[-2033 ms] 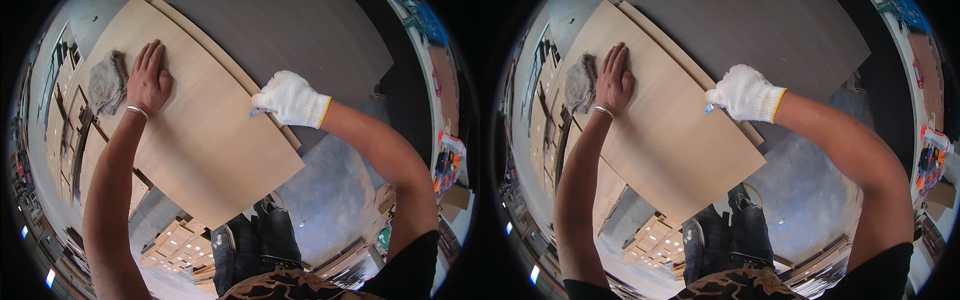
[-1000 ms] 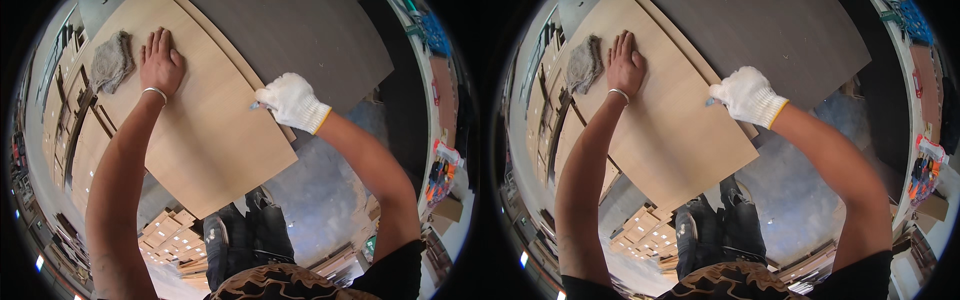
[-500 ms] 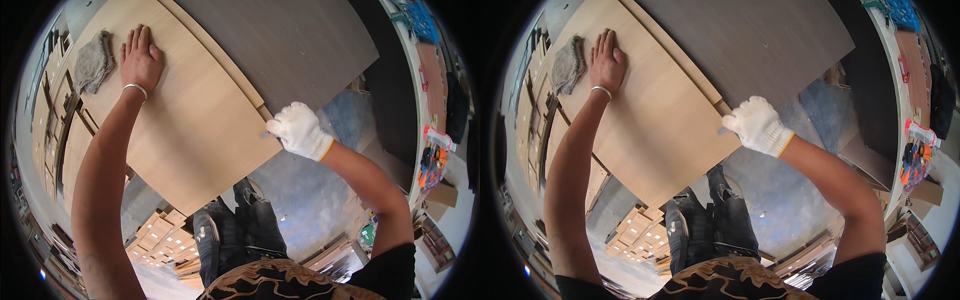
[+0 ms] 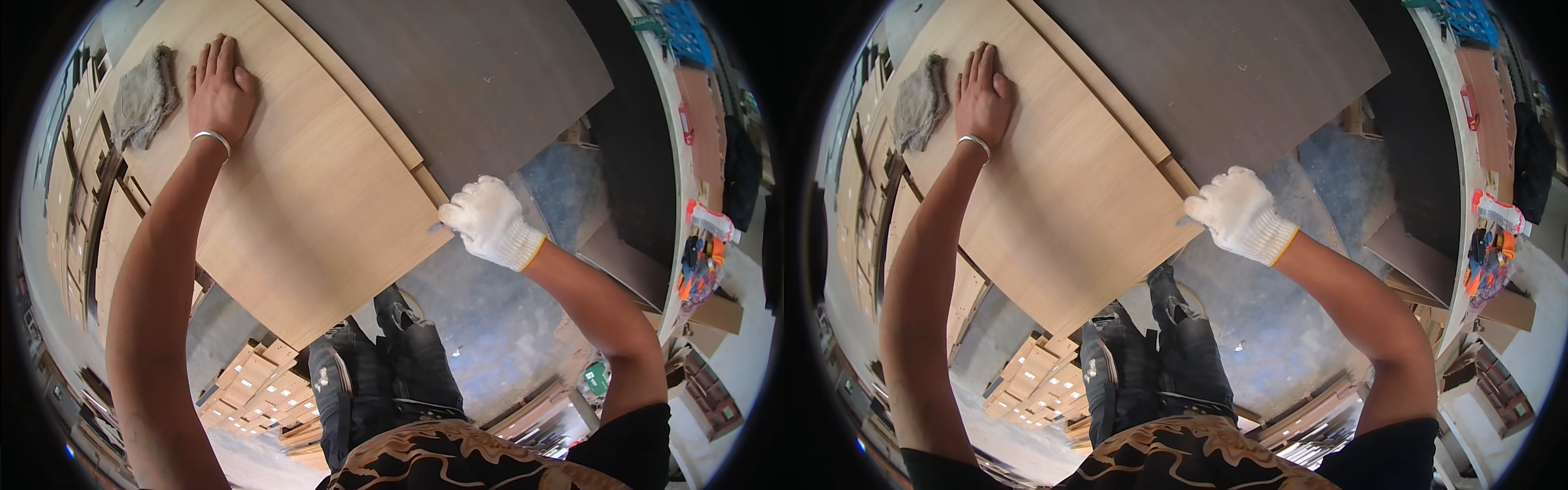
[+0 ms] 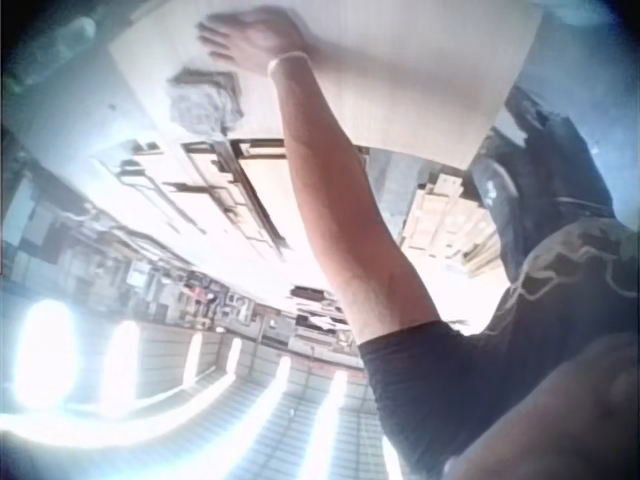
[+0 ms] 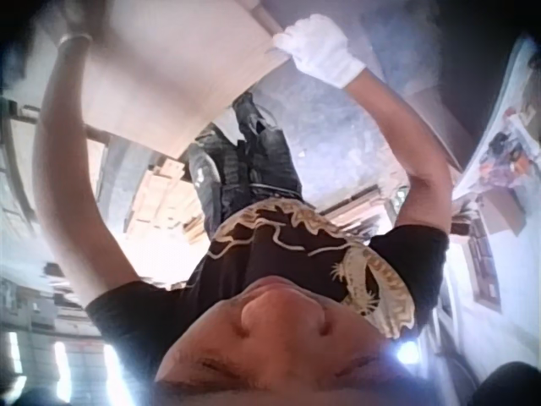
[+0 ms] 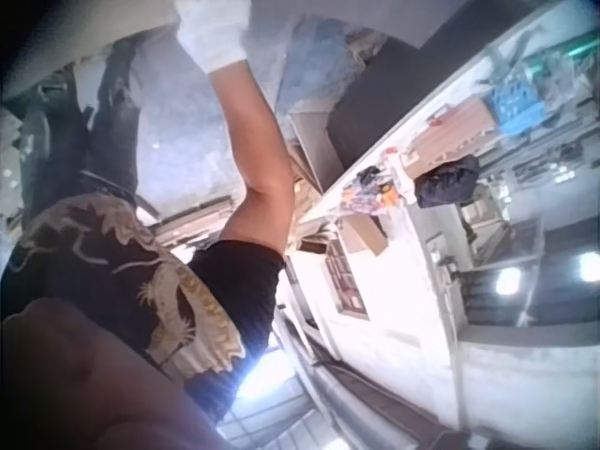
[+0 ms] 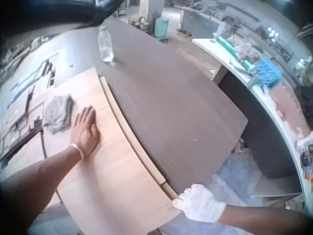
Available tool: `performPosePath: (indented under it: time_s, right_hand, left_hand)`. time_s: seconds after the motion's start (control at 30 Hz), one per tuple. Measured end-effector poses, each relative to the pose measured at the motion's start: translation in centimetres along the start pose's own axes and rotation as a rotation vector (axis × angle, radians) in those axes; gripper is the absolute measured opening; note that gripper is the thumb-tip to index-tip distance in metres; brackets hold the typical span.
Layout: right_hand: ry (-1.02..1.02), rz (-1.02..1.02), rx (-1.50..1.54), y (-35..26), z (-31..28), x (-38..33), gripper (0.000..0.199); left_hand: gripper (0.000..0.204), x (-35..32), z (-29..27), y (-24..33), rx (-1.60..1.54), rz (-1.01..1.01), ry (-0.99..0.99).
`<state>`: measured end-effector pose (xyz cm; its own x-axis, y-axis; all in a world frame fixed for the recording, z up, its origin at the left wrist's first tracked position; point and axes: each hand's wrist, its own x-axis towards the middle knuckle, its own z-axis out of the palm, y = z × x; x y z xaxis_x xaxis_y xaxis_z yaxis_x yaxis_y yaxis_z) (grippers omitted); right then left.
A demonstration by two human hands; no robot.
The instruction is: The person wipes the surface of flat wooden panels with a cloth, occasionally applying liquid from a plastic bottle. They handle multiple panels one at a time, wiping each side and then stacking them on the floor.
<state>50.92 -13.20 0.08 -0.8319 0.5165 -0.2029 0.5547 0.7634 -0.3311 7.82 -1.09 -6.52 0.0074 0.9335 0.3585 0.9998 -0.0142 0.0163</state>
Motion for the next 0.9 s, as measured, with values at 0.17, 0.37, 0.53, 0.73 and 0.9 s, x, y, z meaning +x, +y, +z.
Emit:
performPosePath:
  time_s: [0.17,0.37,0.53,0.73,0.9]
  right_hand:
    - [-0.093,-0.001,0.005,-0.1,0.2,-0.8,0.005]
    - [-0.124,0.127,0.088,-2.7,3.1,-10.4,0.008]
    - [0.044,0.412,0.39,-5.7,4.8,-9.8,0.012]
    - [0.437,0.795,0.908,-6.9,3.5,-6.2,0.013]
    - [0.698,0.865,1.381,-9.1,5.0,-2.6,0.026]
  left_hand:
    - [0.057,0.1,0.0,-0.6,0.009,0.012,-0.002]
    - [0.057,0.3,-0.5,-0.1,-0.004,0.012,-0.004]
    - [0.057,0.3,-1.1,0.4,-0.039,-0.023,-0.04]
    - [0.056,0.2,-1.6,0.6,-0.038,-0.03,-0.057]
    - [0.059,0.2,-1.8,0.9,-0.071,-0.037,-0.065]
